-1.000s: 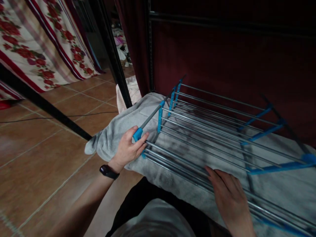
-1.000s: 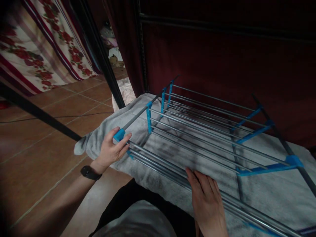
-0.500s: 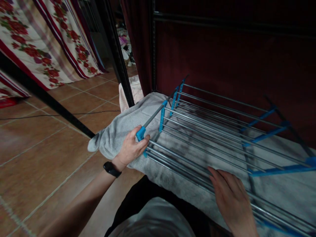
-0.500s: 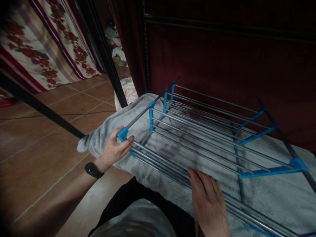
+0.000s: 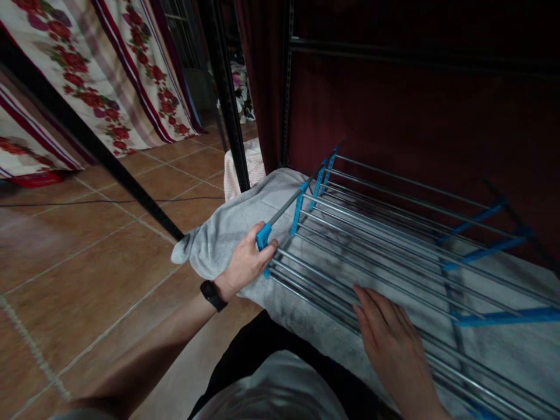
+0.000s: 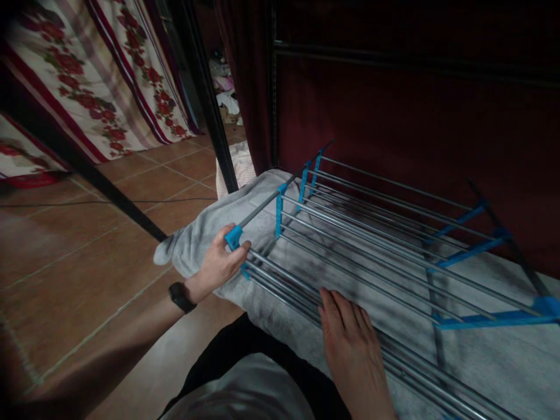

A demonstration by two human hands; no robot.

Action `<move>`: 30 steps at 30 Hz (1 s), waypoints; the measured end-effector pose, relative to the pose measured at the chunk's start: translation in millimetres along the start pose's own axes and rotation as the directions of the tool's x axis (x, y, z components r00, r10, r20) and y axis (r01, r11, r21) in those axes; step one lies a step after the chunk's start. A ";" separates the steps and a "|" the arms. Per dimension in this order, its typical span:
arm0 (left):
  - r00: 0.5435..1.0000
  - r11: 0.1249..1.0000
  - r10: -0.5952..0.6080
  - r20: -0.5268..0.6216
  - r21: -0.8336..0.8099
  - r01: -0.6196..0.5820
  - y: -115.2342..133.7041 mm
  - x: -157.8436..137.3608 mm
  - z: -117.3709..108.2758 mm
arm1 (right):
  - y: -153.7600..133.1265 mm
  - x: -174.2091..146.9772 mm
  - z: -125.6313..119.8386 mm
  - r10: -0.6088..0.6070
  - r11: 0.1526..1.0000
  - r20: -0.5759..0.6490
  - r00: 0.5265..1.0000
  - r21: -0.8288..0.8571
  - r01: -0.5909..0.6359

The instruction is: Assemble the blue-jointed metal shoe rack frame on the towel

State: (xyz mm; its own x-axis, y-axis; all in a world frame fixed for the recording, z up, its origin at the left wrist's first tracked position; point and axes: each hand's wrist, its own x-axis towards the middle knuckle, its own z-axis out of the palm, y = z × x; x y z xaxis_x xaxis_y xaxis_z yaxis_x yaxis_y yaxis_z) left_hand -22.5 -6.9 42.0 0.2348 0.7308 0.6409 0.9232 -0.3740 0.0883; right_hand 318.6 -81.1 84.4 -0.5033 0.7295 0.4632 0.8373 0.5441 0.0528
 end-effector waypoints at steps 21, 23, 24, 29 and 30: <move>0.809 0.285 -0.490 0.324 -0.818 0.500 21.3 5.9 10.4 | -12.6 26.0 6.7 0.096 0.995 0.100 0.990 0.010 -0.097; 0.798 0.248 -0.514 0.313 -0.837 0.488 23.9 7.4 11.4 | -12.9 26.2 6.4 0.097 0.995 0.094 0.991 0.020 -0.100; 0.796 0.238 -0.527 0.299 -0.847 0.475 25.4 8.3 11.8 | -13.1 26.2 6.3 0.098 0.995 0.094 0.991 0.021 -0.101; 0.772 0.259 -0.584 0.252 -0.843 0.472 31.7 11.3 14.4 | -13.1 26.3 7.9 0.100 0.995 0.111 0.989 -0.007 -0.100; 0.767 0.273 -0.594 0.243 -0.837 0.475 32.2 11.5 15.2 | -12.9 26.3 8.4 0.101 0.995 0.110 0.989 -0.014 -0.100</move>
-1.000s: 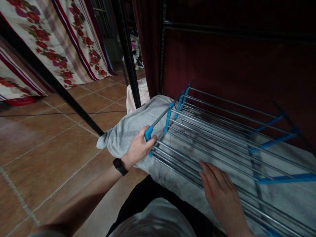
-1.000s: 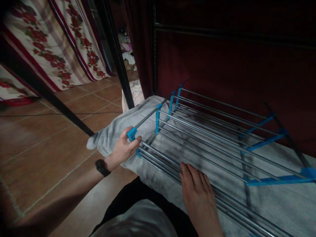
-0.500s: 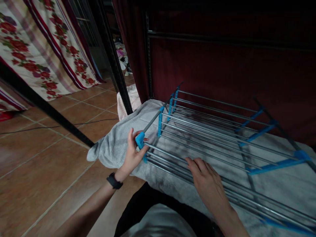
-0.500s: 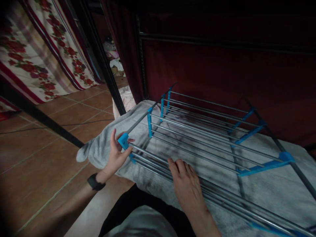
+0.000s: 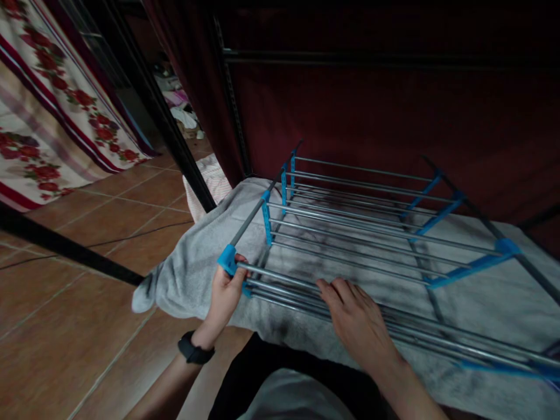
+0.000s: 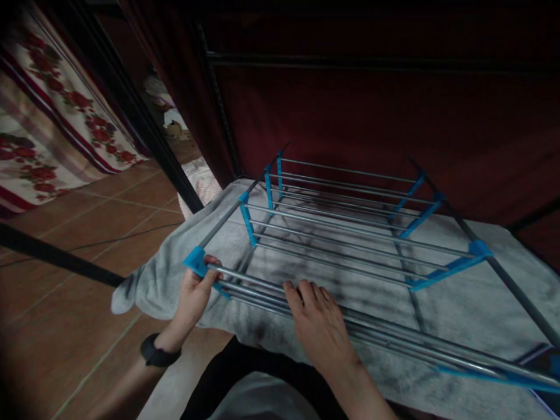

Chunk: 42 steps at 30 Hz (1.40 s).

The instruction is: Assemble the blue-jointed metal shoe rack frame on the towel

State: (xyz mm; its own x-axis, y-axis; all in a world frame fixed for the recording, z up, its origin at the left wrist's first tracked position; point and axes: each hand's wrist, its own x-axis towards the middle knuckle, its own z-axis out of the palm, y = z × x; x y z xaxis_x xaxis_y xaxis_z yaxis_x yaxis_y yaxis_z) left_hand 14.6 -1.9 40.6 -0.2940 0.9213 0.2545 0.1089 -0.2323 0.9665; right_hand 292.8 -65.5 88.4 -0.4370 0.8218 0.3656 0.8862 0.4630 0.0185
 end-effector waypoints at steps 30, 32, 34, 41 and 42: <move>0.996 0.989 0.004 -0.087 0.145 0.009 12.5 -2.5 13.0 | 10.0 -15.1 -5.1 -0.066 0.998 -0.027 0.997 0.004 0.066; 0.996 0.990 -0.005 -0.094 0.139 0.018 13.1 -4.3 14.6 | 10.8 -15.1 -4.5 -0.066 0.998 -0.031 0.997 0.003 0.066; 0.995 0.991 -0.012 -0.103 0.130 0.026 12.8 -5.2 15.5 | 11.4 -15.1 -4.4 -0.069 0.998 -0.034 0.997 -0.001 0.069; 0.994 0.994 -0.026 -0.102 0.100 0.036 14.1 -5.3 15.1 | 10.8 -12.5 -8.7 -0.082 0.996 -0.087 0.993 -0.026 0.080; 0.994 0.994 -0.028 -0.106 0.099 0.038 14.9 -5.3 15.4 | 10.9 -11.8 -9.1 -0.085 0.996 -0.092 0.992 -0.027 0.083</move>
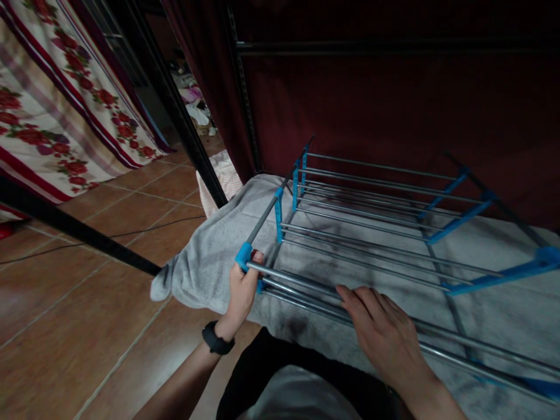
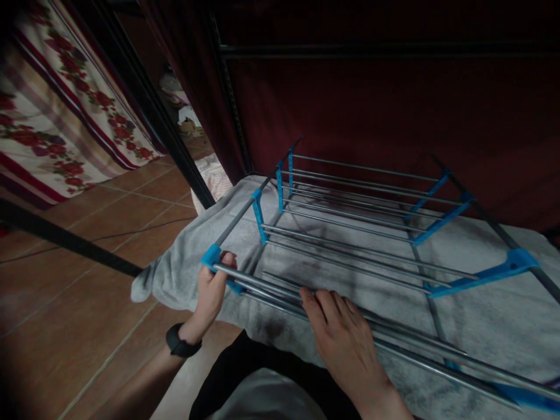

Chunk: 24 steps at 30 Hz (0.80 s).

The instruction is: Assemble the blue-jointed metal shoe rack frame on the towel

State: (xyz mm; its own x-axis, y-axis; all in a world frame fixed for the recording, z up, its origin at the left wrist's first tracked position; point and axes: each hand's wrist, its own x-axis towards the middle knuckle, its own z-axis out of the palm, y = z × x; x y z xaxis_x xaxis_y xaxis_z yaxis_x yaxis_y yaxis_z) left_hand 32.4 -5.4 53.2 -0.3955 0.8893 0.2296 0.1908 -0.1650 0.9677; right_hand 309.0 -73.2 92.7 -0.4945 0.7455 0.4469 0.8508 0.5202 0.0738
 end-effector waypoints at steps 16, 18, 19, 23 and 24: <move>0.998 0.999 0.030 0.047 0.029 -0.032 0.6 0.4 3.2 | 5.9 -3.4 1.7 -0.035 0.999 -0.007 0.999 -0.003 0.035; 0.998 0.999 0.033 0.053 0.034 -0.035 2.2 0.1 3.8 | 6.2 -3.4 1.8 -0.034 0.999 -0.004 0.999 0.002 0.034; 0.998 0.999 0.037 0.054 0.032 -0.039 3.0 0.1 4.1 | 6.1 -3.2 1.7 -0.031 0.999 -0.004 1.000 0.006 0.031; 0.998 0.999 0.037 0.042 0.024 -0.038 3.9 1.0 4.2 | 4.7 -2.3 -0.1 -0.022 1.000 0.002 1.000 0.010 0.022; 0.999 0.999 0.035 0.037 0.026 -0.036 3.2 1.4 4.2 | 4.4 -2.0 -0.6 -0.022 1.000 0.006 1.000 0.011 0.022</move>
State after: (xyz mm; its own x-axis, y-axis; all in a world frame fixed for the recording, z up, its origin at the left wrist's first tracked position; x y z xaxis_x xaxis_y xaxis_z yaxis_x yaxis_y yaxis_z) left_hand 36.2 -3.0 56.2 -0.3550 0.8982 0.2591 0.2280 -0.1856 0.9558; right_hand 313.9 -72.7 92.7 -0.5143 0.7360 0.4402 0.8377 0.5410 0.0742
